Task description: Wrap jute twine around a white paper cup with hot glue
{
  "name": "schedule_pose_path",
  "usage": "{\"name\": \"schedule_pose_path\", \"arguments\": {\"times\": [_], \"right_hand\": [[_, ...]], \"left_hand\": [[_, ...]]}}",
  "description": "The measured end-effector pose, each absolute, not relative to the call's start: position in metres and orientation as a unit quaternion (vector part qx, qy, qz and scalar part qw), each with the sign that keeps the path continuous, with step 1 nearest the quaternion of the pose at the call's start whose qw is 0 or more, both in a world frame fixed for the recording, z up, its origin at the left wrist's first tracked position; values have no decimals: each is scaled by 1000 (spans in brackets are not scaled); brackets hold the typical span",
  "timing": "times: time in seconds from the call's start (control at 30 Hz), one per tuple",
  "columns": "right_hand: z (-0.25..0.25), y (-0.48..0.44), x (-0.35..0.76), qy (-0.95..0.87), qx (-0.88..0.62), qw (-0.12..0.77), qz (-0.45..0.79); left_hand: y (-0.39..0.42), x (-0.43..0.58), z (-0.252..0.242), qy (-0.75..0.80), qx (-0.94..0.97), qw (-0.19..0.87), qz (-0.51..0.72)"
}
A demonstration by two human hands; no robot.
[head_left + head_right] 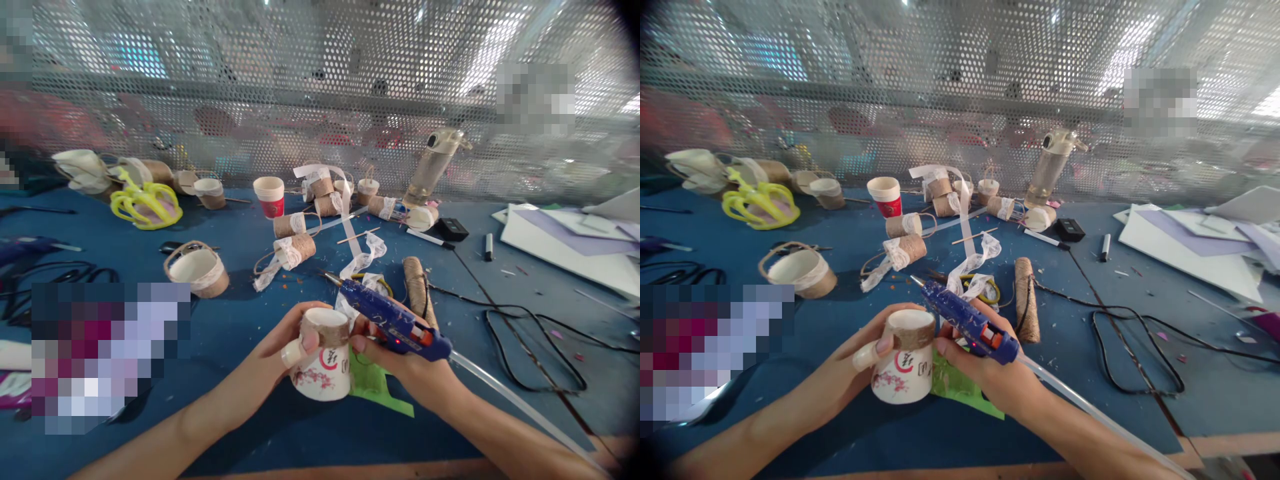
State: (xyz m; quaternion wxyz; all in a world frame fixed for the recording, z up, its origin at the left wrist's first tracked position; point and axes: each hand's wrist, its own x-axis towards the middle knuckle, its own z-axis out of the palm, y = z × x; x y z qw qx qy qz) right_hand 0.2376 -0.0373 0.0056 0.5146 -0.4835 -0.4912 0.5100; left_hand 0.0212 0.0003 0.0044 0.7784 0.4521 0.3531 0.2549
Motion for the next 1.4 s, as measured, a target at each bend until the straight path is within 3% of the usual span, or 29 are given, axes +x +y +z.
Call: {"name": "schedule_pose_path", "arguments": {"times": [0.73,0.93,1.4], "right_hand": [[6,-40,234,-513,-523,480,483],[3,-37,237,-516,-515,482,485],[10,-23,266,-565,-573,486,341]], "left_hand": [[7,25,1,266,483,787,276],[5,21,8,375,445,769,264],[11,18,13,359,368,802,304]]}}
